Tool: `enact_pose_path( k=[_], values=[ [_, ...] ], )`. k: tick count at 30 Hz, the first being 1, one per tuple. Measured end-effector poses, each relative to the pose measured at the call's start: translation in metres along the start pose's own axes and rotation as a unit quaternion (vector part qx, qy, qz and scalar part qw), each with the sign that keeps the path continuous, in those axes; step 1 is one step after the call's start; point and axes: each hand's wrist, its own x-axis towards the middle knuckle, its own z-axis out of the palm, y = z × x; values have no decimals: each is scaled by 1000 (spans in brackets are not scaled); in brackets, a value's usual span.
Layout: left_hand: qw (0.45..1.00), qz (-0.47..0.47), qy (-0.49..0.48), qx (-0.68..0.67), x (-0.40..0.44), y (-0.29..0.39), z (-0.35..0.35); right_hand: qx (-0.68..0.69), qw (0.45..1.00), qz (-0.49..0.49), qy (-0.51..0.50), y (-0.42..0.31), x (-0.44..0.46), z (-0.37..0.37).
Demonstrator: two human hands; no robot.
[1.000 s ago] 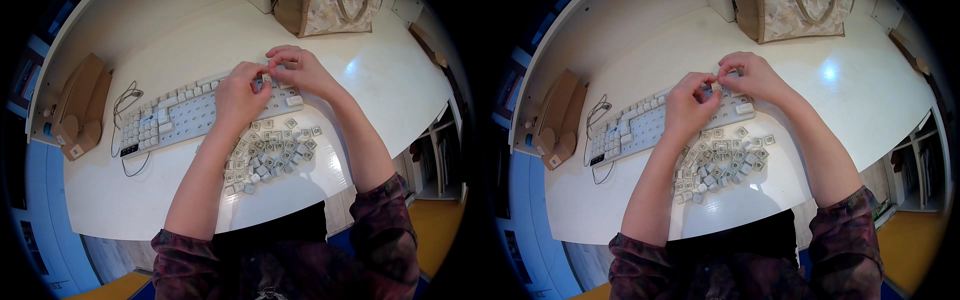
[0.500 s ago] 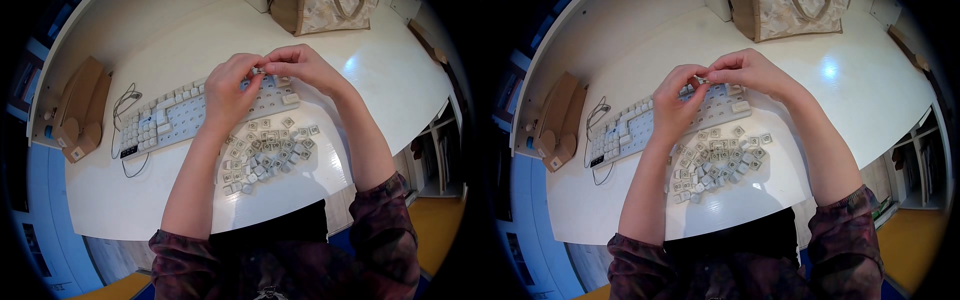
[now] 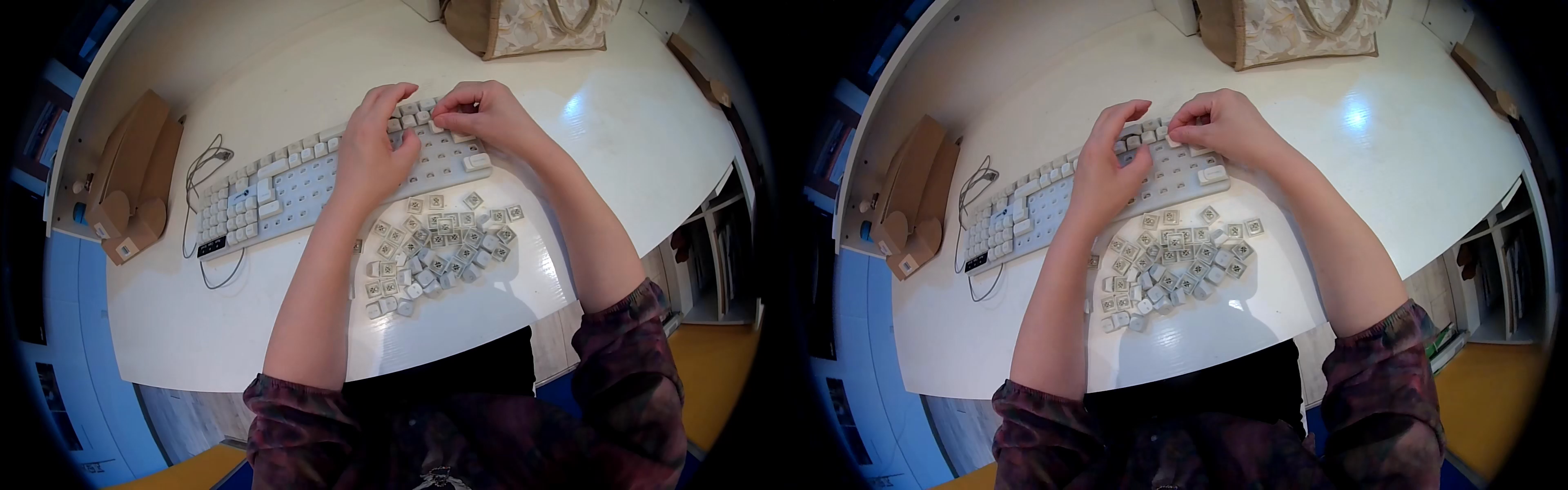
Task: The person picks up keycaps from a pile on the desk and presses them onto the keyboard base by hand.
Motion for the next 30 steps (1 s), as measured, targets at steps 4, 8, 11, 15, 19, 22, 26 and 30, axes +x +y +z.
enact_pose_path(
  k=[4, 8, 11, 15, 19, 22, 26, 30],
  values=[
    [998, -38, -37, -28, 0, -2, 0, -75, 996, -34, 21, 5, 3, 0],
    [1000, -15, -15, -3, -1, -7, 5, -180, 980, -87, 26, 2, 0, 1],
    [999, -10, -29, 22, -1, -8, 4, -239, 968, -62, 34, -10, -4, 2],
    [997, -34, -50, 44, -1, -1, -1, -259, 960, -91, 54, -12, -6, 4],
    [998, -20, -44, 48, -1, -5, 1, -270, 954, -109, 66, -9, -6, 5],
    [998, -17, -41, 47, -1, -5, 1, -294, 942, -146, 63, -9, -6, 4],
    [998, -3, -45, 54, -1, -8, 1, -315, 932, -169, 53, -10, -6, 1],
    [999, -9, -39, 37, 0, -5, 2, -329, 925, -178, 67, -8, -6, 4]
  ],
)
